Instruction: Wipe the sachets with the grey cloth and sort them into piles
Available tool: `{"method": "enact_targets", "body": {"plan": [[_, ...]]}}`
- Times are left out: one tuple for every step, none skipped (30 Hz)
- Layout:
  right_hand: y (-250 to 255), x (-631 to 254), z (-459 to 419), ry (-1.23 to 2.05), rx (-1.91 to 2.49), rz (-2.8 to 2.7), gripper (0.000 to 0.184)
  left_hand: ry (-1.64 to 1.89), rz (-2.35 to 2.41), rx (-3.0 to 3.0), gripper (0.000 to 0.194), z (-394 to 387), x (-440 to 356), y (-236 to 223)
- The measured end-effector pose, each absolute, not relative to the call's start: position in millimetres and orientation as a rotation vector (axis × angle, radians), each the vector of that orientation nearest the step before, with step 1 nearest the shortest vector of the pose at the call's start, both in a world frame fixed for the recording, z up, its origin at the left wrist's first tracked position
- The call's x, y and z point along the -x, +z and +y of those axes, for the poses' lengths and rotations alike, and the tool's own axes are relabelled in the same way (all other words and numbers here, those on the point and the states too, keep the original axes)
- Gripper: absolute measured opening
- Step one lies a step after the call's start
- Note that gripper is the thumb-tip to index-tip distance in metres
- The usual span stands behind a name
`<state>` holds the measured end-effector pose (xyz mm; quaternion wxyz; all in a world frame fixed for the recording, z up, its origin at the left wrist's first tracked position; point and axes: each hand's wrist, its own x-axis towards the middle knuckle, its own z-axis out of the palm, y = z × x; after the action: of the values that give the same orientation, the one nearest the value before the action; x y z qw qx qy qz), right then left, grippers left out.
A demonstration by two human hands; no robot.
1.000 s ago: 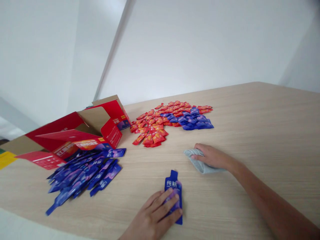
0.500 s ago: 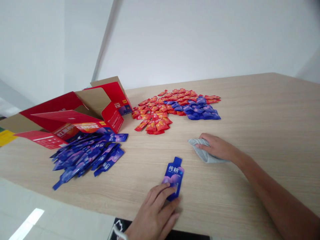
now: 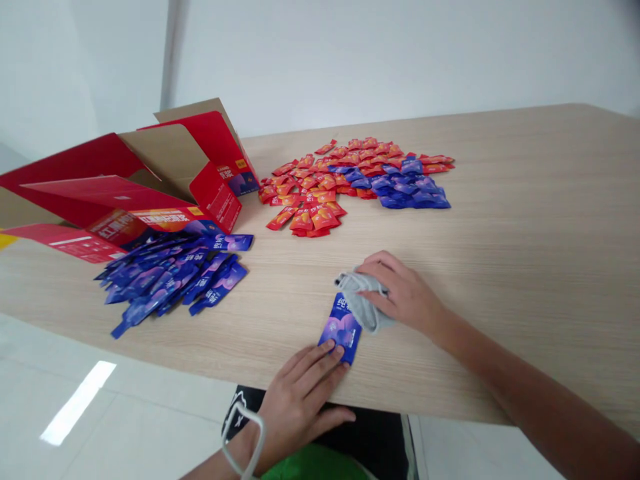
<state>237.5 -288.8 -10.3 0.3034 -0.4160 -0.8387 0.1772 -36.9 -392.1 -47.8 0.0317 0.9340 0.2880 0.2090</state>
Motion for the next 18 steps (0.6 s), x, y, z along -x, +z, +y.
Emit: {"method": "enact_targets", "body": {"plan": [[-11.9, -226.4, -297.2, 0.492, 1.036, -2.284, 0.031, 0.649, 0.890, -2.878, 0.058, -392.3, 37.1, -49.8], [-14.7, -215.9, -304.9, 0.501, 0.971, -2.348, 0.028, 0.653, 0.902, -2.872, 0.056, -392.5, 37.2, -51.8], [-18.5, -206.6, -311.2, 0.498, 0.912, -2.414, 0.025, 0.660, 0.915, -2.863, 0.054, -392.6, 37.3, -53.6], [-23.1, -199.0, -315.4, 0.486, 0.865, -2.474, 0.022, 0.668, 0.930, -2.848, 0.051, -392.6, 37.3, -55.0], [-27.9, -193.7, -316.7, 0.472, 0.837, -2.525, 0.020, 0.677, 0.938, -2.835, 0.050, -392.4, 37.3, -55.9], [-32.7, -190.8, -314.8, 0.456, 0.832, -2.564, 0.020, 0.696, 0.937, -2.825, 0.049, -391.9, 37.2, -56.2], [-36.8, -190.2, -309.7, 0.437, 0.854, -2.586, 0.021, 0.719, 0.925, -2.823, 0.050, -391.1, 37.0, -55.9], [-39.9, -191.9, -302.0, 0.413, 0.902, -2.593, 0.023, 0.734, 0.906, -2.826, 0.050, -390.1, 36.7, -55.2], [-41.7, -195.3, -292.4, 0.378, 0.971, -2.584, 0.026, 0.740, 0.887, -2.831, 0.051, -389.1, 36.4, -54.3], [-42.0, -199.8, -282.2, 0.334, 1.051, -2.569, 0.026, 0.744, 0.871, -2.835, 0.051, -388.0, 36.2, -53.4], [-40.6, -204.8, -272.6, 0.284, 1.130, -2.549, 0.026, 0.745, 0.862, -2.838, 0.050, -387.0, 35.9, -52.7], [-37.8, -209.5, -265.0, 0.238, 1.199, -2.521, 0.025, 0.744, 0.860, -2.837, 0.049, -386.2, 35.7, -52.4], [-33.8, -213.0, -260.4, 0.204, 1.251, -2.483, 0.025, 0.747, 0.862, -2.834, 0.047, -385.7, 35.6, -52.4], [-29.2, -214.7, -259.6, 0.185, 1.281, -2.437, 0.024, 0.765, 0.865, -2.829, 0.046, -385.5, 35.6, -52.9], [-24.4, -214.3, -262.8, 0.183, 1.282, -2.393, 0.024, 0.783, 0.869, -2.824, 0.046, -385.7, 35.7, -53.7], [-20.2, -211.7, -269.8, 0.196, 1.255, -2.362, 0.025, 0.796, 0.874, -2.820, 0.046, -386.1, 36.0, -54.8], [-17.1, -207.3, -279.6, 0.219, 1.201, -2.358, 0.026, 0.803, 0.879, -2.815, 0.046, -386.7, 36.4, -55.9], [-15.6, -201.6, -291.1, 0.246, 1.130, -2.386, 0.027, 0.811, 0.887, -2.805, 0.045, -387.6, 36.9, -57.0]]}}
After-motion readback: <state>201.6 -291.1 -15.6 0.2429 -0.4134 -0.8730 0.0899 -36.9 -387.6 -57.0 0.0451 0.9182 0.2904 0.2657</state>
